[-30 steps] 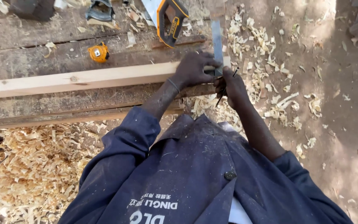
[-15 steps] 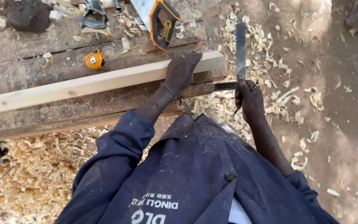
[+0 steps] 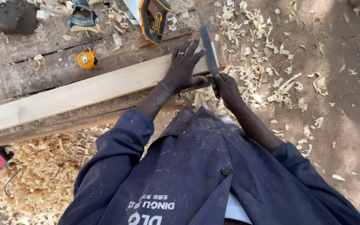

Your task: A person saws a wooden plank, measures it with a tape measure, and marks it using a square and pencil.

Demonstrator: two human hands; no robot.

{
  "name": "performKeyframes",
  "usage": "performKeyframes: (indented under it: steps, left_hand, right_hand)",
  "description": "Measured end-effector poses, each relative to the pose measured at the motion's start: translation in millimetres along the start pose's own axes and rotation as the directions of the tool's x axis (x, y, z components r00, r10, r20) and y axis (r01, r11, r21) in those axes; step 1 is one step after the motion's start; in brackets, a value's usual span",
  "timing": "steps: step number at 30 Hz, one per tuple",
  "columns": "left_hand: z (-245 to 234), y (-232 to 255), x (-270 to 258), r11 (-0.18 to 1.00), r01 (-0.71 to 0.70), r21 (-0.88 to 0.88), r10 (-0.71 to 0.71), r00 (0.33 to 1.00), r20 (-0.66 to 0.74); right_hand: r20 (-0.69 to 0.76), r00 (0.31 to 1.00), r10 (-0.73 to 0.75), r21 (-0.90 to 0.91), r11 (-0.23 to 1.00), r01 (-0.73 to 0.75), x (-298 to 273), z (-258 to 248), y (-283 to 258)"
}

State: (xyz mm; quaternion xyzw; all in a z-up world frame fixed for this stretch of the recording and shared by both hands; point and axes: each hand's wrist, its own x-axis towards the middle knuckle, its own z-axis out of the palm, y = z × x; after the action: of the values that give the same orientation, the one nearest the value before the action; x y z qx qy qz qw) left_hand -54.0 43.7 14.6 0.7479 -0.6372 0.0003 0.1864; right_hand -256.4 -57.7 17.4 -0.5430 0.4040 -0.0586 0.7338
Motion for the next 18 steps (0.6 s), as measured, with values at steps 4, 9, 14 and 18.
performKeyframes:
  steps: [4, 9, 14, 18]
  left_hand:
    - [-3, -1, 6, 0.992, -0.068, -0.107, 0.09, 0.972, 0.217]
    - [-5, 1, 8, 0.995, -0.091, -0.045, 0.098, 0.975, 0.201]
    - [0, -1, 6, 0.994, -0.108, -0.027, 0.111, 0.981, 0.157]
    - [-1, 0, 6, 0.994, -0.103, -0.04, 0.108, 0.978, 0.176]
  right_hand:
    - [0.028, 0.999, -0.023, 0.1, 0.995, 0.02, 21, 16, -4]
    - [0.034, 0.999, -0.035, 0.174, 0.984, 0.028, 25, 20, 4]
    - [0.041, 0.998, -0.049, 0.192, 0.981, 0.04, 26, 21, 9]
    - [0.026, 1.0, -0.015, 0.182, 0.983, 0.01, 25, 21, 7]
